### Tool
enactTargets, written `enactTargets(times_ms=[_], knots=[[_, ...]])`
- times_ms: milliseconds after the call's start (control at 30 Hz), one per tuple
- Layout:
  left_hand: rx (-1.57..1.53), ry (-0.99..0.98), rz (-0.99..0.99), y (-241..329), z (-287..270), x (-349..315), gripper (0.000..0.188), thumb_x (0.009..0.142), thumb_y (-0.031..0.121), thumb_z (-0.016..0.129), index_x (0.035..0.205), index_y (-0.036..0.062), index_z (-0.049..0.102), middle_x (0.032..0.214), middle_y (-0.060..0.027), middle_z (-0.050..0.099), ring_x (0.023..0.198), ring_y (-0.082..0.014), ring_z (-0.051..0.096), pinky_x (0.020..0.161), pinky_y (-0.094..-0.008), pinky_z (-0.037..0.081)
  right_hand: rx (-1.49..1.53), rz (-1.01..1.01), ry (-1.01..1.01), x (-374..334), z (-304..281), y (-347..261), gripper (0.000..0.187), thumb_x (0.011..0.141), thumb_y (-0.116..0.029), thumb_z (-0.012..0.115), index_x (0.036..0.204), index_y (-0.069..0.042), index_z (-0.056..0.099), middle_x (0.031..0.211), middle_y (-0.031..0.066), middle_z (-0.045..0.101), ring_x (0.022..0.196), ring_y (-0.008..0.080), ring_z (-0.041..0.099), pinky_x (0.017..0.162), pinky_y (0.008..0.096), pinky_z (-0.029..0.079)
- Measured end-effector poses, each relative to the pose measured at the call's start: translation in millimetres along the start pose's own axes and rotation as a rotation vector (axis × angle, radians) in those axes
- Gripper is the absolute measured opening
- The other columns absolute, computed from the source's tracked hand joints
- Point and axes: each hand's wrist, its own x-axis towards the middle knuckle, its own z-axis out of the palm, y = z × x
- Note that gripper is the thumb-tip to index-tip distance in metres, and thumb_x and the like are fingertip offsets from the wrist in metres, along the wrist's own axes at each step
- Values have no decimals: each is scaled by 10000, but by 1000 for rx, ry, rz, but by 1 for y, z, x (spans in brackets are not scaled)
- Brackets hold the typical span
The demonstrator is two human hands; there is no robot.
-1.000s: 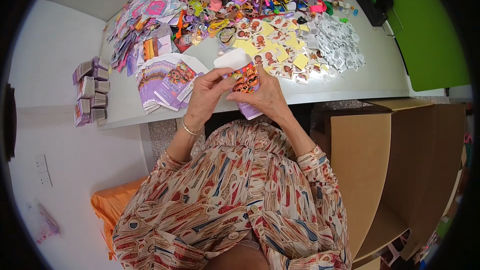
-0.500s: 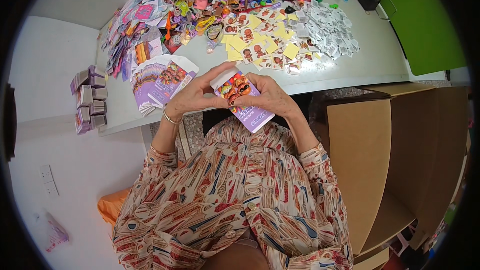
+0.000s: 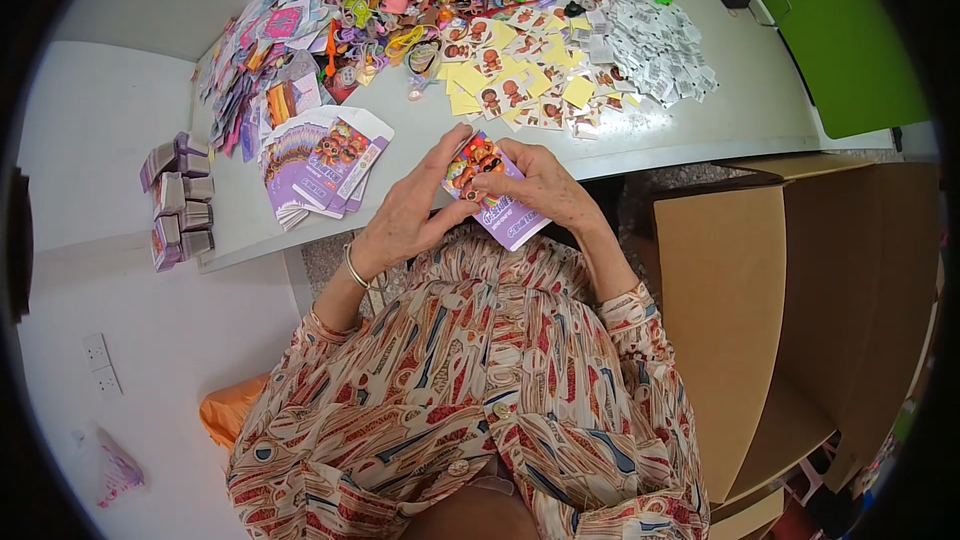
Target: Packaging small toy items into individual boxes and organizing them into a shipping container.
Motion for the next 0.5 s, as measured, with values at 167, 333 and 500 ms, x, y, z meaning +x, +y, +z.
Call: enactTargets(times_ms=[167,333,500], knots=[[-681,82,-485,-2,1,1,412,928,141,587,1292,-37,506,1259,-129,575,1157,-206,549,977,-327,438,-27,31,-24,-4,-1,6,310,885,-211,665,1108,-5,605,953,21,656,823,48,581,732,218,474],[-839,173,-631,-2,3,7,276,934,108,587,1166,-40,610,992,-46,663,872,-67,610,762,-210,515,-19,10,-14,-4,-2,8,306,908,-223,636,1118,-2,606,950,17,653,815,44,571,727,218,470],[-716,182,-577,0,7,5,257,943,111,576,1136,-52,623,951,-46,671,828,-55,606,730,-196,520,-113,16,-19,-7,-3,10,314,942,-253,586,1137,-8,608,964,23,655,834,48,569,738,223,466]])
